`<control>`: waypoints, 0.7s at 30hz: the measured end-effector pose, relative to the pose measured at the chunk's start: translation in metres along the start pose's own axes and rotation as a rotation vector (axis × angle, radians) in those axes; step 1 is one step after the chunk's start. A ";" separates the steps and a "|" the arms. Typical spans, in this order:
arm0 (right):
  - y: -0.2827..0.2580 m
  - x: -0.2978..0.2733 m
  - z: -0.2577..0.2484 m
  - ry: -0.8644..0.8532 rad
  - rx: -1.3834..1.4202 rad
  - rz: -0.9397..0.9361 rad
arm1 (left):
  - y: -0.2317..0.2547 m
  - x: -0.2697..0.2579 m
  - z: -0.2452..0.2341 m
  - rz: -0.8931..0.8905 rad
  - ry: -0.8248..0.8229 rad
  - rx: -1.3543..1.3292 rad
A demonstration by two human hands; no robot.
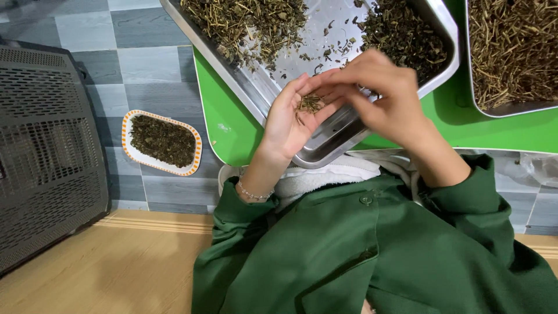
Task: Manually sorting dried tea leaves by picking out stems and placing them into a separate container
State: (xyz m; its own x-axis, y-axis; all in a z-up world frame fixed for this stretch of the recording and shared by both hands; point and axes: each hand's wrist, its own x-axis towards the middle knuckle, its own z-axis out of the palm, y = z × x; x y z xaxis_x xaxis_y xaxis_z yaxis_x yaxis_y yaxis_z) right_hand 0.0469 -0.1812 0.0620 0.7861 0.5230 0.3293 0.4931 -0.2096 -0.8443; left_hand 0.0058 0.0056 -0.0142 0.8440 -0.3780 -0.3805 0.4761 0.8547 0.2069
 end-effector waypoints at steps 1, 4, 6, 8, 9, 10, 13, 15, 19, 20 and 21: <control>0.000 0.001 -0.002 0.048 0.002 -0.041 | 0.000 0.000 0.000 0.013 -0.100 -0.047; 0.006 -0.004 -0.017 0.131 -0.160 -0.019 | 0.006 -0.008 0.012 0.032 -0.255 -0.046; 0.011 -0.008 -0.018 0.050 -0.336 -0.006 | 0.021 -0.019 0.029 0.060 -0.219 -0.054; 0.007 -0.010 -0.010 -0.029 -0.512 0.010 | 0.035 -0.028 0.039 0.085 -0.184 -0.062; 0.000 -0.010 0.001 -0.207 -0.692 0.016 | 0.042 -0.032 0.041 0.197 -0.136 -0.010; -0.007 -0.011 0.013 -0.391 -0.863 0.022 | 0.049 -0.037 0.042 0.309 -0.081 0.041; -0.005 -0.016 0.054 -0.579 -0.803 -0.039 | 0.060 -0.033 -0.008 0.228 -0.205 -0.163; 0.007 -0.014 0.062 -0.552 -0.851 -0.068 | 0.058 -0.030 -0.005 0.236 -0.210 -0.156; 0.019 -0.011 0.056 -0.580 -0.973 0.013 | 0.054 -0.024 -0.004 0.229 -0.169 -0.204; 0.016 -0.013 0.050 -0.582 -0.973 0.012 | 0.054 -0.023 -0.006 0.230 -0.168 -0.205; 0.013 -0.015 0.043 -0.578 -1.039 0.087 | 0.054 -0.023 -0.008 0.222 -0.163 -0.210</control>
State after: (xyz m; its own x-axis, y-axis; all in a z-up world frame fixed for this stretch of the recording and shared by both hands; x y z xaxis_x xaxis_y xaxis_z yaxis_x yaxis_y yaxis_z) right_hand 0.0252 -0.1564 0.0278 0.6791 0.7125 -0.1765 0.7212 -0.6924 -0.0200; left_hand 0.0098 0.0633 -0.0019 0.9577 -0.2122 -0.1942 0.2296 0.9706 0.0718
